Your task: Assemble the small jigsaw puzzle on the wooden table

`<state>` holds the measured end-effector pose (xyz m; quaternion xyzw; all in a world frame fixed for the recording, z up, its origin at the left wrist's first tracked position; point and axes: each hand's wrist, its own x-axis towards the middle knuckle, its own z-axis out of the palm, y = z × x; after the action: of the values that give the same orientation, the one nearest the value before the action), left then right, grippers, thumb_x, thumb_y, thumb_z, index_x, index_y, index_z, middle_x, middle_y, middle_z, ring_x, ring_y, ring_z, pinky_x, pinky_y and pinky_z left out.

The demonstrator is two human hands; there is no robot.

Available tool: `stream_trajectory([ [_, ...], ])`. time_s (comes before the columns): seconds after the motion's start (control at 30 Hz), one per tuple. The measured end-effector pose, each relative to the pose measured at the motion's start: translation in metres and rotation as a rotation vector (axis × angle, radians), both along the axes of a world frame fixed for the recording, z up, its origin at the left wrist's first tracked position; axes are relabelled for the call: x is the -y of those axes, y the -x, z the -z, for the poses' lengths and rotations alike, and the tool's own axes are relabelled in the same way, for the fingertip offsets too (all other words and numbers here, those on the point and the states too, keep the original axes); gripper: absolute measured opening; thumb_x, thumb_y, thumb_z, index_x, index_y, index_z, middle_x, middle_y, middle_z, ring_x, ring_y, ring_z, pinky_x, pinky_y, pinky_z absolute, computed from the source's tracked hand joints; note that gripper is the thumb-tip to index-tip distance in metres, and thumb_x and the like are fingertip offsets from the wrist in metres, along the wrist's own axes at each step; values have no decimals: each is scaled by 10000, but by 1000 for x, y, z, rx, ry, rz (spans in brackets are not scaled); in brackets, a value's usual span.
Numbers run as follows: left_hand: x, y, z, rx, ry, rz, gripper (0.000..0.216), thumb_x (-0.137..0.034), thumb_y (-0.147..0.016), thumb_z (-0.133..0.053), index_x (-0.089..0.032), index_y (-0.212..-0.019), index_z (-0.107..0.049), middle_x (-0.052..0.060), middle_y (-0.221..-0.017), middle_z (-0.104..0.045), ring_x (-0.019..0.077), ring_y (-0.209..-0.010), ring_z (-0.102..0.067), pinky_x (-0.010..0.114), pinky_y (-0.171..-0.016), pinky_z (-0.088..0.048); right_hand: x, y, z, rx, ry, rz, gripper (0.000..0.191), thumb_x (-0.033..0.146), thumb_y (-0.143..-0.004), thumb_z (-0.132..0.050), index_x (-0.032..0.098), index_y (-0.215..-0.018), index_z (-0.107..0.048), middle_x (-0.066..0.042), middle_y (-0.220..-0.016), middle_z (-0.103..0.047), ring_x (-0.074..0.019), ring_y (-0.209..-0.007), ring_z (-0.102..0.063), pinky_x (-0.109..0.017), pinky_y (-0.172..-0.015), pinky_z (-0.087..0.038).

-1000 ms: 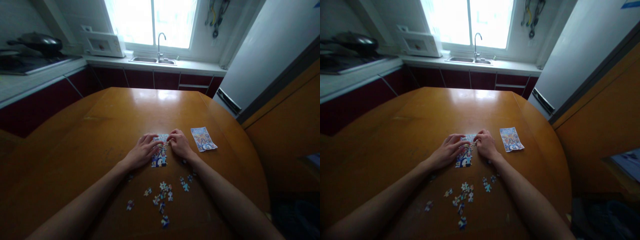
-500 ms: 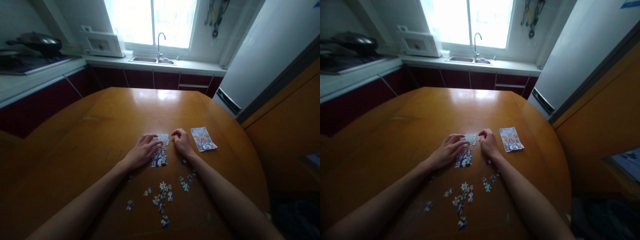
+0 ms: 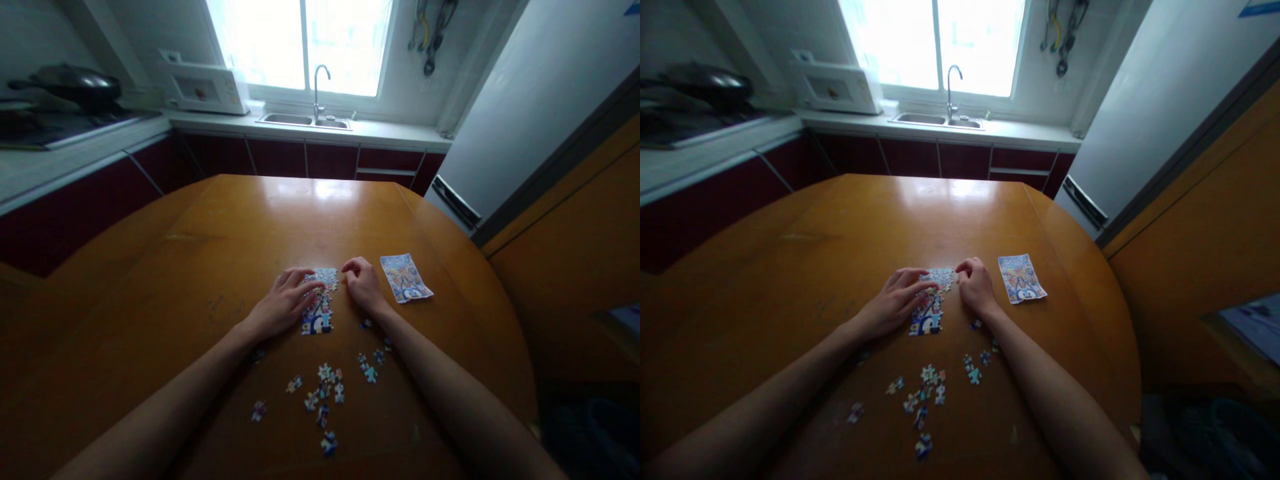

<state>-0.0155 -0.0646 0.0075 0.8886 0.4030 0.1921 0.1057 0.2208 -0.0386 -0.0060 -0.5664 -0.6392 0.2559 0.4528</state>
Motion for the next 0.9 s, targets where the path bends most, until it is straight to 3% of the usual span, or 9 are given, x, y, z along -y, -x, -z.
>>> stream_trajectory([
  [0.6, 0, 0, 0, -18, -5, 3, 317, -401, -1068, -426, -357, -1329, -602, 50, -1415, -465, 279, -1340, -375, 543, -1159, -374, -1, -1, 3, -49, -10, -3, 182, 76, -780, -514, 189, -738, -650, -18, -822, -602, -161, -769, -580, -278, -729, -448],
  [0.9, 1, 0, 0, -24, 2, 12, 297, -388, -1060, -455, -378, -1304, -624, 39, -1433, -454, 287, -1356, -366, 556, -1165, -363, 3, 1, 6, 33, -24, -182, 326, 34, -801, -502, 223, -693, -745, -28, -942, -601, -158, -871, -602, -296, -854, -471],
])
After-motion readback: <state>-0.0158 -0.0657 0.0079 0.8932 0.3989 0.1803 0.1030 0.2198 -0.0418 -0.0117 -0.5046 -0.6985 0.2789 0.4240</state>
